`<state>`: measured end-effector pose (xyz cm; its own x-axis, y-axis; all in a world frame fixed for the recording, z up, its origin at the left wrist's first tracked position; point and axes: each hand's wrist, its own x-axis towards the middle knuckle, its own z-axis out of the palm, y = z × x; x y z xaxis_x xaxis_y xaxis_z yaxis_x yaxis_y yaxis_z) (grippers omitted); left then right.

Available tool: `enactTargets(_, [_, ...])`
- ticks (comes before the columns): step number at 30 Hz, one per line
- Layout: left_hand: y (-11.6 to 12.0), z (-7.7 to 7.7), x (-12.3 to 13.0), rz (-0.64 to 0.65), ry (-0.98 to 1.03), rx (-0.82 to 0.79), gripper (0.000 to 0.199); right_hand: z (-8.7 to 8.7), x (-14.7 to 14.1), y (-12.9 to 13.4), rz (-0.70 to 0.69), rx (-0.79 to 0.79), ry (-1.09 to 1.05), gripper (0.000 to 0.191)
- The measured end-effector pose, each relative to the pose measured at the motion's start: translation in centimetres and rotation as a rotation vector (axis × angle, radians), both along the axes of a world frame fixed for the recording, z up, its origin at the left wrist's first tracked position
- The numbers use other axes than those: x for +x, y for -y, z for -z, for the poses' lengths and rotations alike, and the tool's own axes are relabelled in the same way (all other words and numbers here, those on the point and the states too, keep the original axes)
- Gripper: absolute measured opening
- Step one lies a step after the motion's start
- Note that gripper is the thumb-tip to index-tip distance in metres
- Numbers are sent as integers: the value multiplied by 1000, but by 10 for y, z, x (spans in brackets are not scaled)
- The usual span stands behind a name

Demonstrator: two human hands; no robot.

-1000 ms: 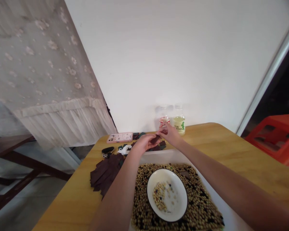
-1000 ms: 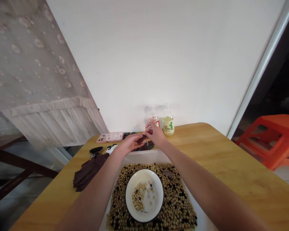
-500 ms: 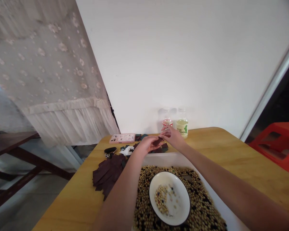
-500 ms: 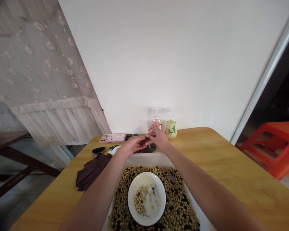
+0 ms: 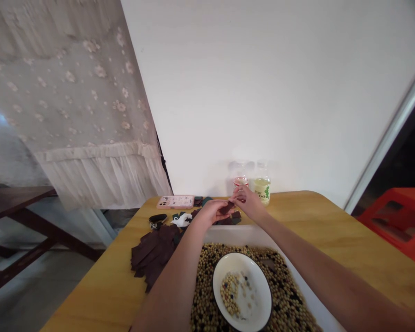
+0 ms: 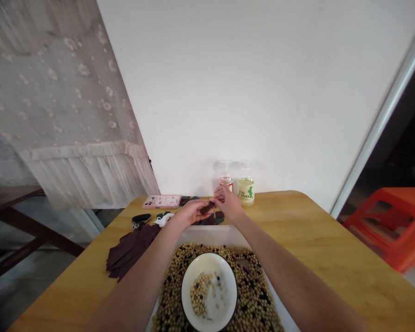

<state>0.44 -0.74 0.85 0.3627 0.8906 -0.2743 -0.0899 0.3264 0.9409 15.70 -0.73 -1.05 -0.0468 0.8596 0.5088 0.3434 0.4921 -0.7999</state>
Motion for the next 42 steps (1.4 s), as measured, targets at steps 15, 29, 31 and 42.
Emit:
enactTargets(15, [3,-5,2,-37,2,-41,12,-1,0,1,6,-29,15,22])
enactTargets(29, [3,-5,1,-36,20,-47,13,-2,-1,2,42,2,69,20])
enactTargets(31, [3,-4,1,-33,22,-44,13,-1,0,3,44,12,70,20])
enactTargets(42, [3,-3,2,-21,29,-39,14,2,1,-1,54,26,72,24])
